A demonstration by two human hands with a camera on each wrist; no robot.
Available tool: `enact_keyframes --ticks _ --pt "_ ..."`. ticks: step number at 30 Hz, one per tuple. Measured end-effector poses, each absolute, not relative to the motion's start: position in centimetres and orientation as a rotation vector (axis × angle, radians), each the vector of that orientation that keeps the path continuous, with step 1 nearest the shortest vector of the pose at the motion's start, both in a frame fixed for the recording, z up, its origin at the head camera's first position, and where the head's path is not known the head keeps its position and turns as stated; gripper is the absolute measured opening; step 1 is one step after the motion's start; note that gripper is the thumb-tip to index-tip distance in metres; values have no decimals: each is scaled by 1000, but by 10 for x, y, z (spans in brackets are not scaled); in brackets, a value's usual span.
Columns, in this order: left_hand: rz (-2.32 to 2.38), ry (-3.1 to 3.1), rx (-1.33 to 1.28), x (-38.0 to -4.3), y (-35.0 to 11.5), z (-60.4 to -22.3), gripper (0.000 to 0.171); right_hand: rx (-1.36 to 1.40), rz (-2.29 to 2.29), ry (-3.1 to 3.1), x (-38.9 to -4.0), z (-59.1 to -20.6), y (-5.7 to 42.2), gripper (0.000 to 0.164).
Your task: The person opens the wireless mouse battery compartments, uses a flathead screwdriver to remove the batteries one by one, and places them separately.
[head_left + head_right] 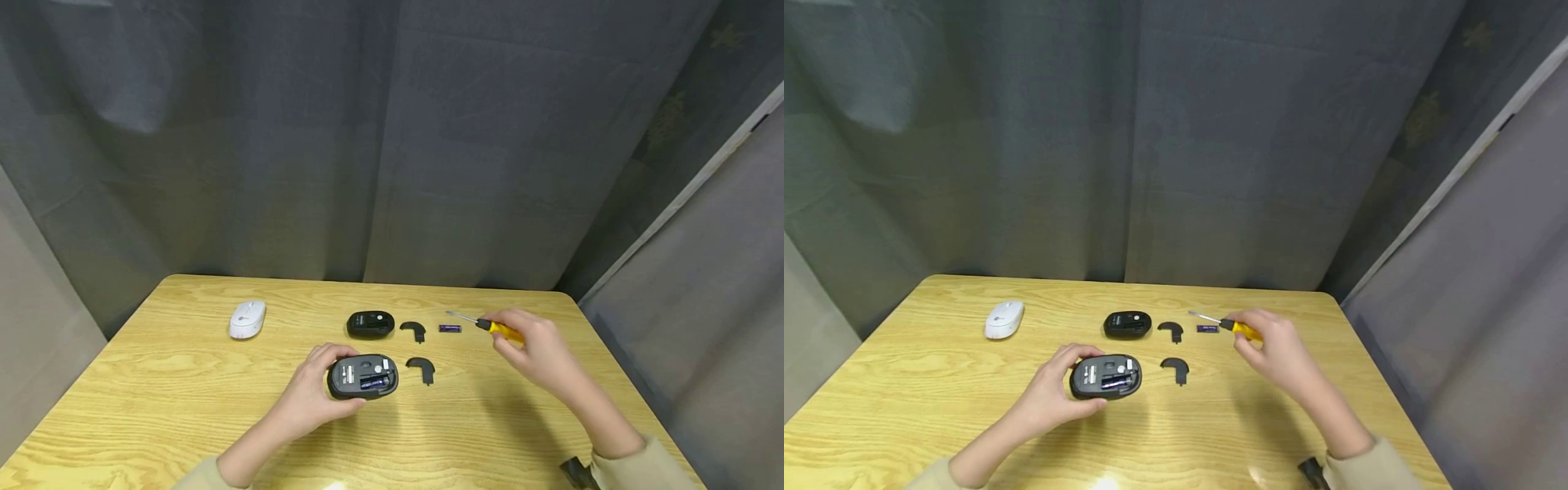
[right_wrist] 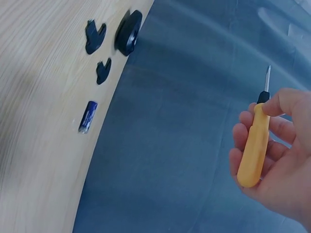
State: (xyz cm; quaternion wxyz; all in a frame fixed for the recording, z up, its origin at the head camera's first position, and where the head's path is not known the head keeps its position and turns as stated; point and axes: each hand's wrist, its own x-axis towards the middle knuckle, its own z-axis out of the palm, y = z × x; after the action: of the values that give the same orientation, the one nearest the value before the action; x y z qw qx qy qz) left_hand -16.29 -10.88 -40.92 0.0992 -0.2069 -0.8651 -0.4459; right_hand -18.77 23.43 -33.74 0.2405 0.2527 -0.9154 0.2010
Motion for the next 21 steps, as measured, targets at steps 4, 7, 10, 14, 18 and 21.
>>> enact_keyframes --ticks 4,7,10,14,18,21 --pt "-1322 -2573 -616 -163 -107 -409 63 752 560 -2495 -184 -335 227 23" --pt "-1328 -2573 -624 -163 -106 -408 63 802 572 -2496 -181 -334 221 24" --pt "-1334 -2566 -632 -163 -105 -408 64 857 586 -2480 -178 -333 216 26" --pt "-1338 -2569 -630 -162 -104 -407 64 904 608 -2461 -175 -333 209 28" --pt "-1343 -2578 -618 -162 -103 -406 64 934 643 -2455 -173 -336 205 31" --pt "-1344 -2580 -612 -162 -102 -406 64 951 651 -2440 -173 -339 202 31"
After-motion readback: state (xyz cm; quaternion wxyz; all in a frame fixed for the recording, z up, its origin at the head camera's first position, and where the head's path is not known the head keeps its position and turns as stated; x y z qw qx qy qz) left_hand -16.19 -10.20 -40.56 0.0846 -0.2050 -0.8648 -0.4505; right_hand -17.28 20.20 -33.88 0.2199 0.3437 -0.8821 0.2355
